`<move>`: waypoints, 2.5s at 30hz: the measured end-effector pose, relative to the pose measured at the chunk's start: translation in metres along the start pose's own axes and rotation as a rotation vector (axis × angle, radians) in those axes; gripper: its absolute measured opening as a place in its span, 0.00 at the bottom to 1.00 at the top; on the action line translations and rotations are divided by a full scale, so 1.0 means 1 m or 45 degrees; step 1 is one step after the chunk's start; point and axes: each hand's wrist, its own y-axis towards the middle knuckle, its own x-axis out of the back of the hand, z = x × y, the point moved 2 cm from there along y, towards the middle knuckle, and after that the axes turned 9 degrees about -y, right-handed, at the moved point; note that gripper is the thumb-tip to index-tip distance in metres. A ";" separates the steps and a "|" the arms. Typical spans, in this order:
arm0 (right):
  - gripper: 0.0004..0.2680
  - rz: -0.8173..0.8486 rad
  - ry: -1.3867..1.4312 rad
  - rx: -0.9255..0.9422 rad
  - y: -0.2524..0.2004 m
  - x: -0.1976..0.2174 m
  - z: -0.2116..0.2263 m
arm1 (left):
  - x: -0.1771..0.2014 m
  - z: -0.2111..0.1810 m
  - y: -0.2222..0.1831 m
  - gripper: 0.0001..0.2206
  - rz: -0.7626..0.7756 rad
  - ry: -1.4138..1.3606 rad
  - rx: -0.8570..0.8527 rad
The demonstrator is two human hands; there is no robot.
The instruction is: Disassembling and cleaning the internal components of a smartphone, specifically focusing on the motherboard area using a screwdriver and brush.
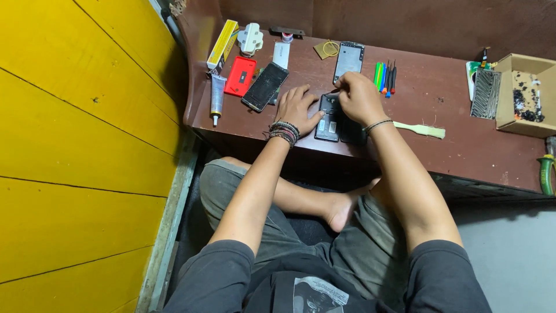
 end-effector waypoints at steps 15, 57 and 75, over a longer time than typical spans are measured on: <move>0.07 -0.138 0.165 -0.114 -0.010 -0.011 -0.005 | -0.001 0.000 -0.001 0.20 -0.011 0.012 -0.026; 0.07 -0.193 0.566 -0.364 -0.137 0.059 -0.062 | -0.050 -0.102 0.010 0.05 0.198 -0.121 -0.204; 0.08 -0.201 0.268 -0.246 -0.124 0.058 -0.039 | 0.007 0.003 -0.017 0.11 -0.054 -0.139 0.054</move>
